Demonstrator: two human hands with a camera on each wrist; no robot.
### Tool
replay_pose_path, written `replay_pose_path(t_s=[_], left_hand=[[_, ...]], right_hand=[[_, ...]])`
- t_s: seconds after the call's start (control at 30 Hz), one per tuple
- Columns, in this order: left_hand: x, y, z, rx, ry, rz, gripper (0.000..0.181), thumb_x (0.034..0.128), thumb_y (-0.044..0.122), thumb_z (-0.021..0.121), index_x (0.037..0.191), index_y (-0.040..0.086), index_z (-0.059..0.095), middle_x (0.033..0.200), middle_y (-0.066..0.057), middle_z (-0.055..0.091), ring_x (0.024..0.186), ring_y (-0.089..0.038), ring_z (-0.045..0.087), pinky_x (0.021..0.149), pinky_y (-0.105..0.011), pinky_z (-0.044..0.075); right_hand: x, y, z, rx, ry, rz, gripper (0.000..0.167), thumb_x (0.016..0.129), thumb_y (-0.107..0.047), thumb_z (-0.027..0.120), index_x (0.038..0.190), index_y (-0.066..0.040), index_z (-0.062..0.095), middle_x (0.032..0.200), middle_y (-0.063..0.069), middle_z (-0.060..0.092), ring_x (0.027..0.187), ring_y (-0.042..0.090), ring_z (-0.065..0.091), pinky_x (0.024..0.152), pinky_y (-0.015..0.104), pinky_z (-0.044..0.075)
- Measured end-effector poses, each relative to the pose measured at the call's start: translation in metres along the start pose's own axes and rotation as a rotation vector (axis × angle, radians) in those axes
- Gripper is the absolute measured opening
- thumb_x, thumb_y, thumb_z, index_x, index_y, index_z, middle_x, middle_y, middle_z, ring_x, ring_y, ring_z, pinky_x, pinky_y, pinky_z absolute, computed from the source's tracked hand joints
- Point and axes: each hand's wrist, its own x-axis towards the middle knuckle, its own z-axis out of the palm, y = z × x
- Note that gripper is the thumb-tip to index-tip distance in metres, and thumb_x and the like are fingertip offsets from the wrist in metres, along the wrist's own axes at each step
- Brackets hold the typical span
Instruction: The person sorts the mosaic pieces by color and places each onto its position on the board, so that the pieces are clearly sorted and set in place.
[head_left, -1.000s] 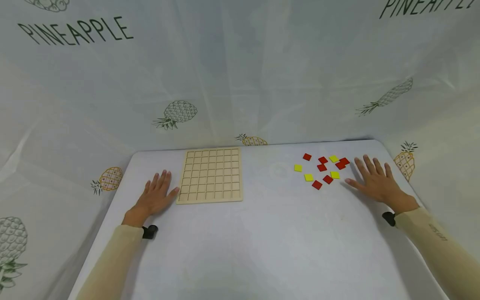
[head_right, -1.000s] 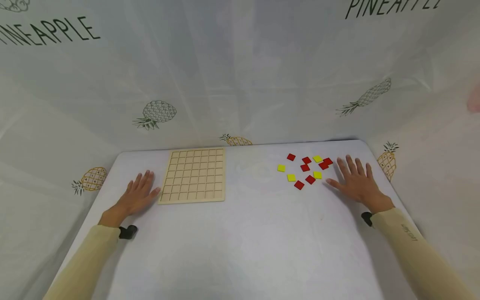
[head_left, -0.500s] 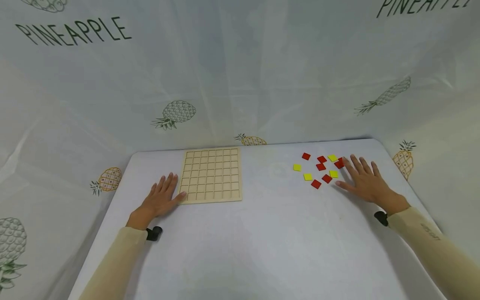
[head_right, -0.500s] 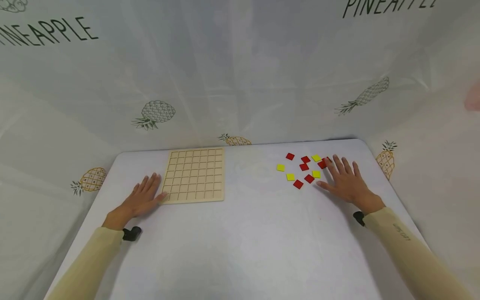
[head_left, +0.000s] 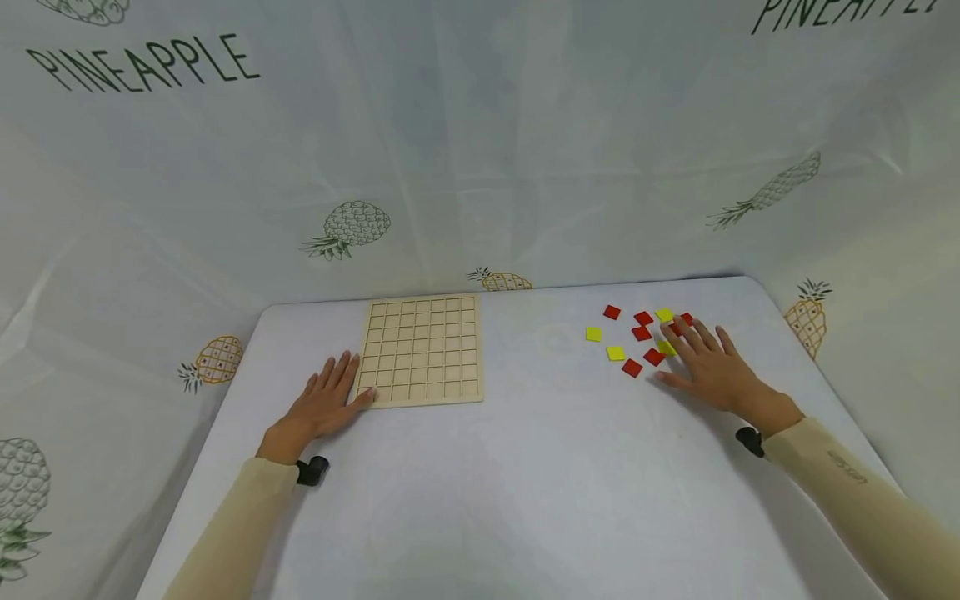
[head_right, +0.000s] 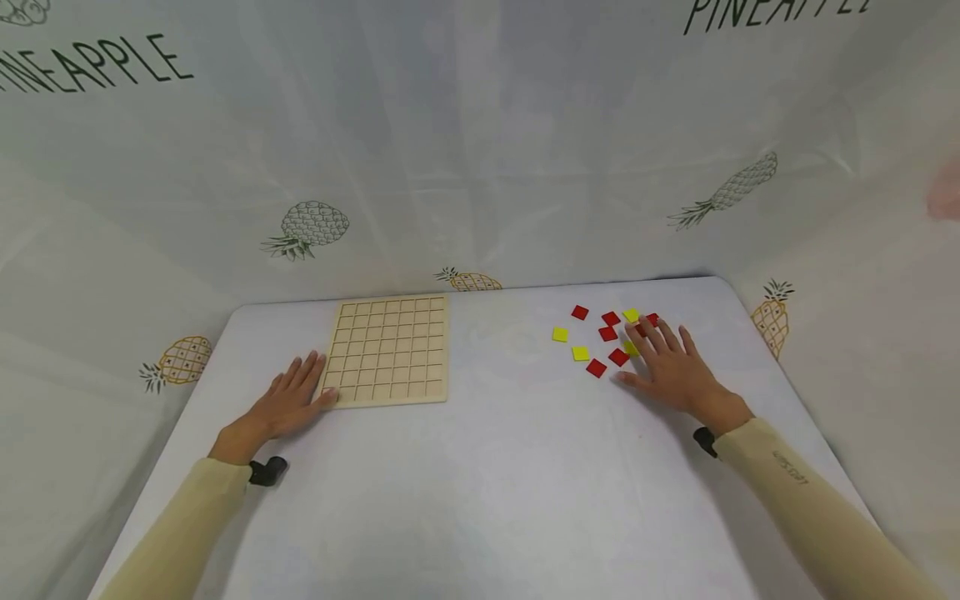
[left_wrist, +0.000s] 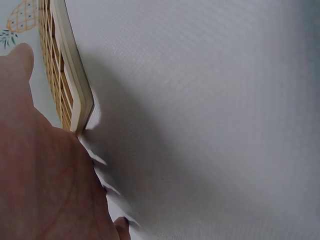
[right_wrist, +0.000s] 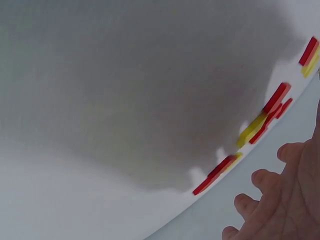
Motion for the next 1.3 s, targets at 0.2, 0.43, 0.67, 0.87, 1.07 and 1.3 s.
replay_pose_path(t_s=[0.2,0.43,0.67,0.87,1.07,1.3], left_hand=[[0.001,0.000,0.001,0.006,-0.005,-0.015,0.093,0.1094,0.060,0.041,0.168,-0.002,0.004,0.176,-0.025,-0.003,0.161,-0.050,-0.005,0.126,-0.068,-0.001],[0.001,0.002,0.002,0.016,0.000,-0.012,0.095,0.1076,0.060,0.045,0.168,-0.002,0.006,0.175,-0.026,-0.002,0.161,-0.050,-0.004,0.126,-0.068,0.000],[0.000,0.004,0.002,0.020,0.011,-0.009,0.097,0.1063,0.060,0.049,0.168,-0.003,0.007,0.175,-0.026,-0.001,0.160,-0.050,-0.003,0.126,-0.068,0.001],[0.001,0.003,0.003,0.037,0.004,-0.017,0.099,0.1050,0.061,0.051,0.169,-0.001,0.007,0.176,-0.025,-0.001,0.161,-0.050,-0.003,0.126,-0.068,0.001],[0.004,0.002,0.005,0.049,0.000,-0.026,0.100,0.1043,0.063,0.051,0.169,0.000,0.007,0.176,-0.024,-0.002,0.161,-0.049,-0.004,0.126,-0.068,0.001],[0.004,0.003,0.003,0.063,0.004,-0.023,0.100,0.1040,0.061,0.052,0.169,0.000,0.008,0.176,-0.024,0.000,0.161,-0.050,-0.002,0.126,-0.069,0.003]], right_hand=[[0.000,-0.012,0.006,-0.003,0.062,-0.090,0.090,0.099,-0.048,0.070,0.164,0.001,0.031,0.170,0.028,0.025,0.154,0.055,0.023,0.123,0.073,0.012],[-0.001,-0.031,0.007,0.005,0.081,-0.141,0.082,0.097,-0.043,0.074,0.161,-0.002,0.041,0.167,0.027,0.033,0.153,0.054,0.027,0.122,0.074,0.017],[0.001,-0.038,0.012,-0.036,0.078,-0.181,0.077,0.096,-0.034,0.078,0.160,-0.004,0.045,0.164,0.024,0.041,0.151,0.049,0.032,0.119,0.074,0.022],[0.001,-0.044,0.009,-0.052,0.109,-0.240,0.072,0.095,-0.025,0.080,0.156,-0.003,0.050,0.161,0.022,0.048,0.148,0.047,0.041,0.120,0.070,0.026],[0.002,-0.046,0.011,-0.055,0.186,-0.324,0.056,0.091,-0.011,0.083,0.143,-0.006,0.065,0.147,0.018,0.063,0.138,0.043,0.054,0.115,0.067,0.035],[0.002,-0.046,0.010,-0.075,0.201,-0.378,0.048,0.089,-0.003,0.082,0.136,-0.005,0.071,0.140,0.016,0.068,0.133,0.043,0.058,0.111,0.064,0.042]])
